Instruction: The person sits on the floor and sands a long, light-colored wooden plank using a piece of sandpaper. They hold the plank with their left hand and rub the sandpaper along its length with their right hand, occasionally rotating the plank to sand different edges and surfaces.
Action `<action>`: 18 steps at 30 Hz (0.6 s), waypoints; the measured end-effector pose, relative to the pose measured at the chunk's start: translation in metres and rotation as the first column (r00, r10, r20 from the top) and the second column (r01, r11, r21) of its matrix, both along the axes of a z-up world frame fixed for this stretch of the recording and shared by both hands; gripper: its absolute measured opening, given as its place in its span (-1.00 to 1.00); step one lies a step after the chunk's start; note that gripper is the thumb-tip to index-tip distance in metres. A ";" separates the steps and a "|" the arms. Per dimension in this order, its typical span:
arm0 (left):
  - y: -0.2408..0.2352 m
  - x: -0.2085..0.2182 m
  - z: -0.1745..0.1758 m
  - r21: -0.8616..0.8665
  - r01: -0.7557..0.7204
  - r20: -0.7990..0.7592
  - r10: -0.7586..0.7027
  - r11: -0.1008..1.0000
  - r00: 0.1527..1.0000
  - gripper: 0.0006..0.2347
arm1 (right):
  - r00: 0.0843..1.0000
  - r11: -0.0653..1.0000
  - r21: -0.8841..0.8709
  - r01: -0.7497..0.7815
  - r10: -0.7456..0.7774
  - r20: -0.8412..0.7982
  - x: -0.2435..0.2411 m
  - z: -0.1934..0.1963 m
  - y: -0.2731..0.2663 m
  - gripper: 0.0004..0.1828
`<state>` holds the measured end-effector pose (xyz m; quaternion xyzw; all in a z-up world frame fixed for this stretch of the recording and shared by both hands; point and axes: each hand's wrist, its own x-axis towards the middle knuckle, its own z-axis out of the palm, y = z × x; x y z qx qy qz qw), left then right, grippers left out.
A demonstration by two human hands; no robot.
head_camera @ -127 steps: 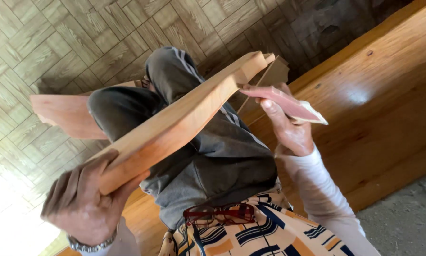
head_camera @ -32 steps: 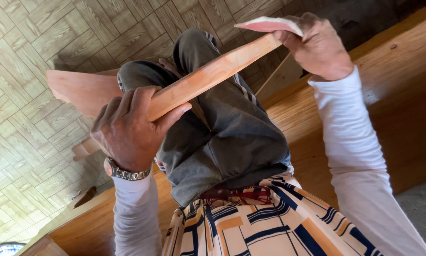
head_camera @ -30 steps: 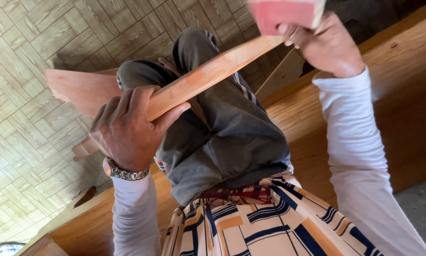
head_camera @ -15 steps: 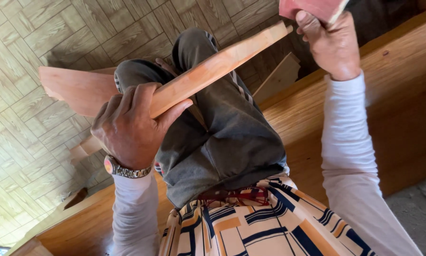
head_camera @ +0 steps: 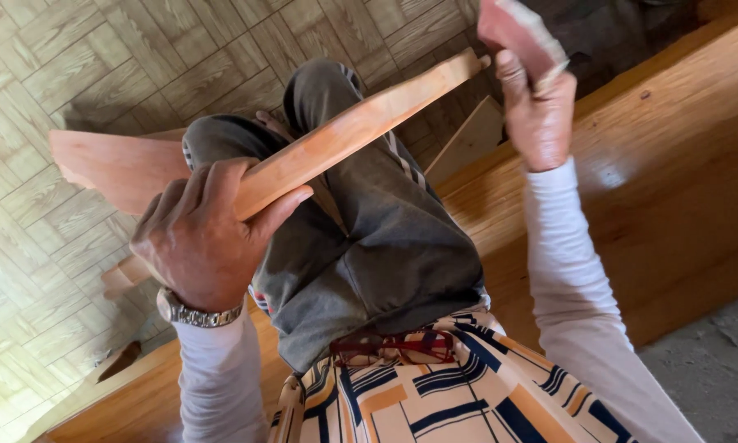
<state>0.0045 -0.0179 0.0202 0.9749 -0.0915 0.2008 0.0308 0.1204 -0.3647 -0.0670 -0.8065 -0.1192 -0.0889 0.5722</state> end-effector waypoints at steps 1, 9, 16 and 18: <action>0.001 -0.001 -0.002 0.022 -0.021 0.025 0.020 1.000 0.999 -0.50 | 0.975 0.983 -0.157 -0.098 0.126 0.181 0.000 0.015 0.014 -0.69; 0.007 -0.003 -0.001 0.076 -0.038 -0.039 0.041 0.996 0.998 -0.47 | 0.931 0.911 0.369 0.186 -0.043 -0.364 -0.018 -0.027 -0.011 -0.78; 0.005 -0.004 -0.003 0.102 -0.047 -0.051 0.052 0.994 0.997 -0.49 | 0.985 0.944 -0.314 0.101 -0.051 0.165 -0.029 -0.053 0.021 -0.66; 0.012 -0.004 -0.008 0.109 -0.052 -0.039 0.057 0.993 0.998 -0.48 | 0.984 0.985 0.090 0.145 -0.134 -0.114 -0.030 -0.050 0.009 -0.76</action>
